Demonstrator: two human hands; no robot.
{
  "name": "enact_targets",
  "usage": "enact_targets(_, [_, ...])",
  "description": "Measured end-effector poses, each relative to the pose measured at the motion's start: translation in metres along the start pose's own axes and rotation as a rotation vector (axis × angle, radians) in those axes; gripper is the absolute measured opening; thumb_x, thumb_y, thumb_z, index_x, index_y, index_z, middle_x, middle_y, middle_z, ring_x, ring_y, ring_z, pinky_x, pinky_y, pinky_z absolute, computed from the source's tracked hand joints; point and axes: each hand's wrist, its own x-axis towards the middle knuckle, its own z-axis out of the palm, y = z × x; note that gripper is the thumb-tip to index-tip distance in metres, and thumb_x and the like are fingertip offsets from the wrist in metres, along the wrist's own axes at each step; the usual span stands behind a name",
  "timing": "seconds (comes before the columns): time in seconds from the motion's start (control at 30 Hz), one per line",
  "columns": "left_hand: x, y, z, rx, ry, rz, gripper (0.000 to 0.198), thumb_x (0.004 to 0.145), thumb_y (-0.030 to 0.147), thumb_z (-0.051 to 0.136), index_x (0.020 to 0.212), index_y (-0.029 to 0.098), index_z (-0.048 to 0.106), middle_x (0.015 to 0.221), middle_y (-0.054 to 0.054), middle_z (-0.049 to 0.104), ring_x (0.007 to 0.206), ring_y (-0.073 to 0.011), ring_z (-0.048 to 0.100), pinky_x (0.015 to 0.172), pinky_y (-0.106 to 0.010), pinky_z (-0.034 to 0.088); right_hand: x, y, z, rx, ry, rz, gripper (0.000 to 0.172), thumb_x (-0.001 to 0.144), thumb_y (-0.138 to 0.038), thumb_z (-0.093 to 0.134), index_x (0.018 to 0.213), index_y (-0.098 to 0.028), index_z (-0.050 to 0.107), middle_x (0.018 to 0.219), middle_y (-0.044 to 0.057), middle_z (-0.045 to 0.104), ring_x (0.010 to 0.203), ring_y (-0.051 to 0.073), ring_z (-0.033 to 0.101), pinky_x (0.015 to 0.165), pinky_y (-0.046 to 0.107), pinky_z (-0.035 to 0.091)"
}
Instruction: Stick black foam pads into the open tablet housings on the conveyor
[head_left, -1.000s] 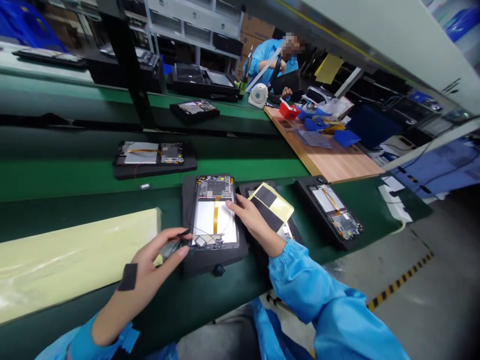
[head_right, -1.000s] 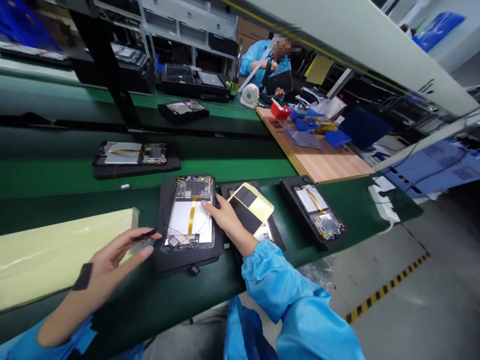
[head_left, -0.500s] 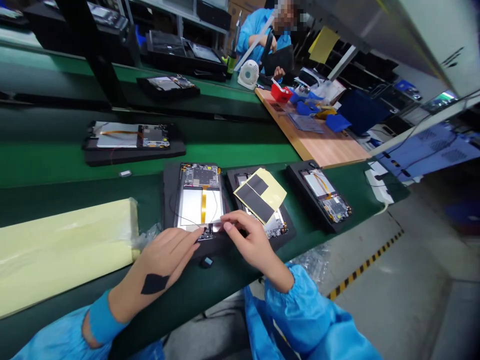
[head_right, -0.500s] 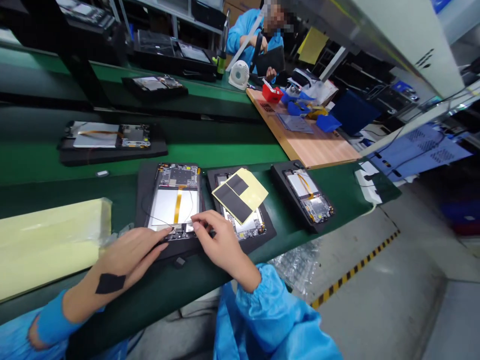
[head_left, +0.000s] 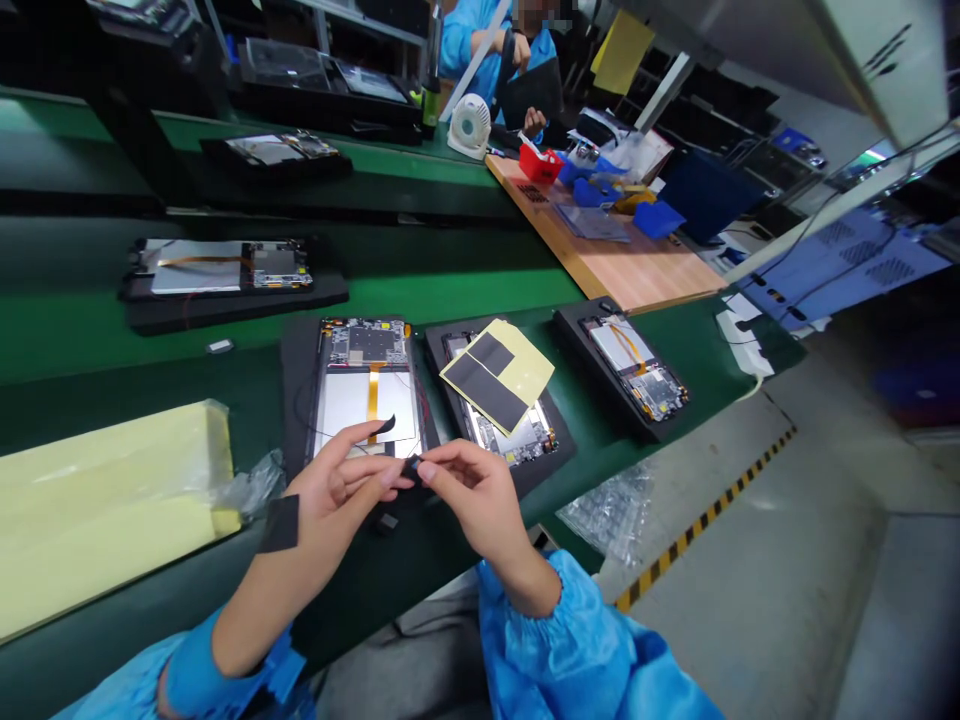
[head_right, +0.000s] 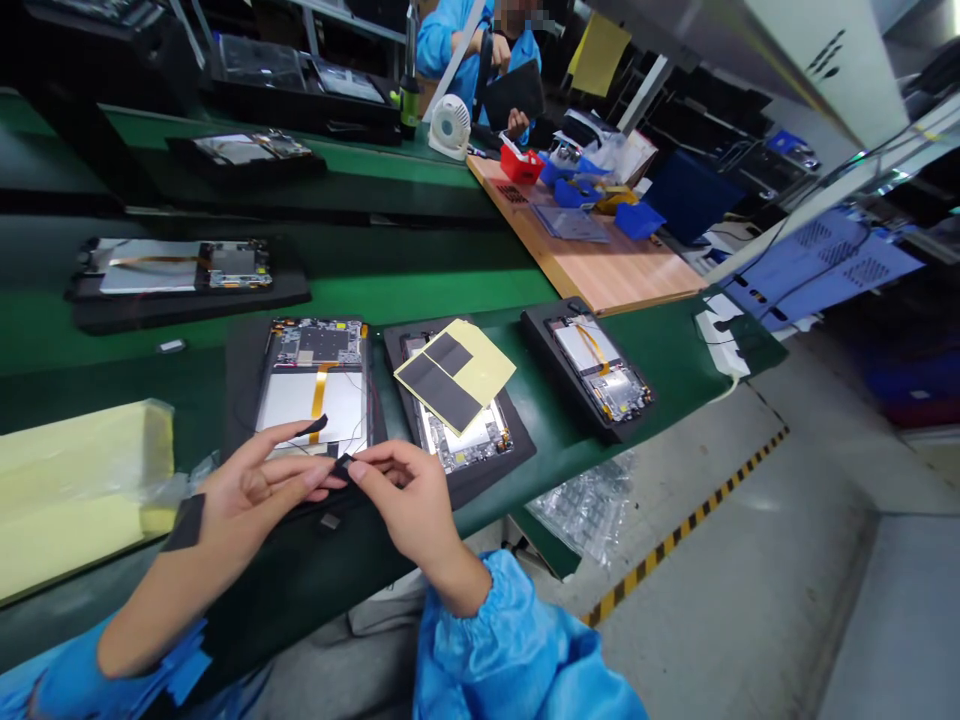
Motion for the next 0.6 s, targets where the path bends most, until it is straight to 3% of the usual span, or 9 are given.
enact_targets(0.17, [0.0, -0.005, 0.002, 0.093, -0.074, 0.149, 0.061, 0.085, 0.049, 0.081, 0.131, 0.02, 0.054, 0.09, -0.005, 0.081, 0.081, -0.0233, 0.081, 0.076, -0.034, 0.068, 0.002, -0.005, -0.008, -0.086, -0.03, -0.084, 0.021, 0.083, -0.042, 0.084, 0.088, -0.022, 0.081, 0.086, 0.004, 0.074, 0.077, 0.017, 0.067, 0.069, 0.029, 0.055])
enact_targets(0.3, [-0.001, -0.004, 0.007, 0.521, 0.002, 0.521, 0.042, 0.099, 0.036, 0.067, 0.138, 0.025, 0.057, 0.099, -0.004, 0.08, 0.085, -0.0205, 0.079, 0.08, -0.032, 0.066, 0.002, -0.005, -0.004, -0.117, -0.073, -0.12, 0.027, 0.088, -0.049, 0.079, 0.088, -0.022, 0.083, 0.089, 0.005, 0.072, 0.079, 0.017, 0.067, 0.07, 0.029, 0.055])
enact_targets(0.4, [0.001, 0.003, 0.006, 0.743, -0.134, 0.763, 0.048, 0.104, 0.026, 0.058, 0.151, 0.031, 0.049, 0.119, -0.005, 0.078, 0.105, -0.0215, 0.077, 0.094, -0.034, 0.063, 0.007, -0.005, -0.002, 0.006, -0.194, 0.03, 0.034, 0.085, -0.054, 0.081, 0.087, -0.021, 0.08, 0.079, 0.002, 0.072, 0.07, 0.015, 0.065, 0.068, 0.029, 0.055])
enact_targets(0.47, [0.006, 0.009, 0.002, 0.72, -0.194, 0.773, 0.058, 0.104, 0.027, 0.06, 0.158, 0.031, 0.04, 0.127, -0.007, 0.075, 0.111, -0.022, 0.076, 0.097, -0.034, 0.062, 0.012, -0.006, -0.005, 0.066, -0.191, 0.082, 0.036, 0.08, -0.055, 0.085, 0.084, -0.021, 0.078, 0.076, 0.001, 0.072, 0.067, 0.015, 0.064, 0.066, 0.029, 0.055])
enact_targets(0.6, [0.021, 0.015, -0.013, 0.706, -0.122, 0.726, 0.063, 0.104, 0.027, 0.059, 0.161, 0.029, 0.034, 0.123, -0.006, 0.077, 0.117, -0.0214, 0.075, 0.103, -0.033, 0.06, 0.022, -0.01, -0.019, -0.024, 0.045, -0.028, 0.029, 0.079, -0.049, 0.085, 0.077, -0.021, 0.079, 0.08, 0.002, 0.073, 0.065, 0.014, 0.059, 0.062, 0.028, 0.052])
